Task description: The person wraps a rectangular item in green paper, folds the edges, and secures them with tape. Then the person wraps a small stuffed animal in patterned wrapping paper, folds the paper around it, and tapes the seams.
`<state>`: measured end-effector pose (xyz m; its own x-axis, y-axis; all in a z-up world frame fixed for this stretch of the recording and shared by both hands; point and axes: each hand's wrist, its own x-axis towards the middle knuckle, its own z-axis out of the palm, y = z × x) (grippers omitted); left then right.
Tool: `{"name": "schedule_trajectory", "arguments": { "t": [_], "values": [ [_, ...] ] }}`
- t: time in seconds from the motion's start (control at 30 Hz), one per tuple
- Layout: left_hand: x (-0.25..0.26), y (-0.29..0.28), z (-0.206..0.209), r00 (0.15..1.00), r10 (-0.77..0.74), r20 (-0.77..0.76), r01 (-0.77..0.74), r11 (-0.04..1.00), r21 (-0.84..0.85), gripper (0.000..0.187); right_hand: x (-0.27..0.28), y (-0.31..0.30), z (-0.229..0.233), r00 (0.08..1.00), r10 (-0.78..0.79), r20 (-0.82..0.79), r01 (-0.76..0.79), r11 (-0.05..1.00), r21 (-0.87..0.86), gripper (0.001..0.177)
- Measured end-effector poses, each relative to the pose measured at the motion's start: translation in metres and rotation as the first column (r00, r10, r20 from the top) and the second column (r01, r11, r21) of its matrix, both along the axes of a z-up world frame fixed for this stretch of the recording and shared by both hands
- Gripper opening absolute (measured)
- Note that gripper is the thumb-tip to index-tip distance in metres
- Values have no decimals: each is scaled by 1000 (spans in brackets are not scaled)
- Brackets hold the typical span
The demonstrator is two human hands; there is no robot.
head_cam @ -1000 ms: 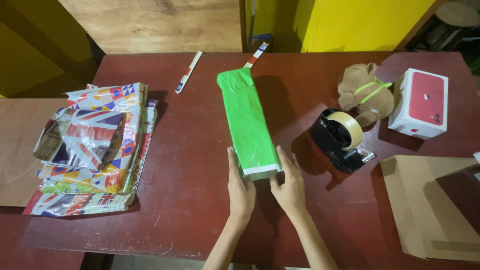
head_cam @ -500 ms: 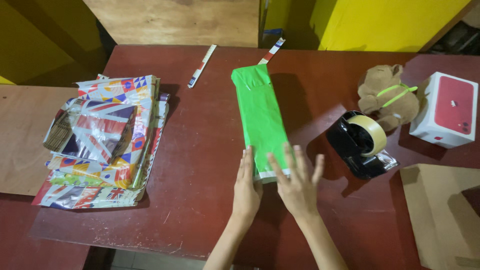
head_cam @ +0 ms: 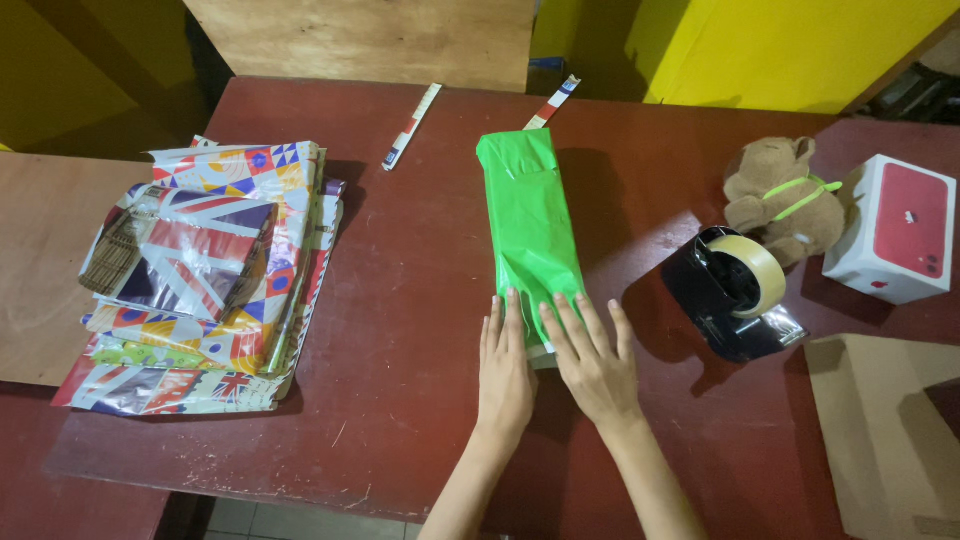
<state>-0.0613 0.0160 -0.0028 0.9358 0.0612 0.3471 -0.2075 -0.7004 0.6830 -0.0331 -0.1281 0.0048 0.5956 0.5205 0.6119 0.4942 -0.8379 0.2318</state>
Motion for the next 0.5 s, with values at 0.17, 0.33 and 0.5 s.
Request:
{"name": "schedule_trajectory", "arguments": {
  "t": [0.17,0.33,0.5],
  "values": [
    [2,-2,-5,1000,14,6,-15,991,136,84,-3,0,4,994,-50,95,50,999,-2,28],
    [3,-8,-17,999,50,-17,-42,948,316,85,0,-7,6,974,20,225,-11,999,-39,24],
    [5,-5,-19,997,75,-2,-66,898,435,79,2,-13,0,974,36,222,2,986,-167,36]
  ]
}}
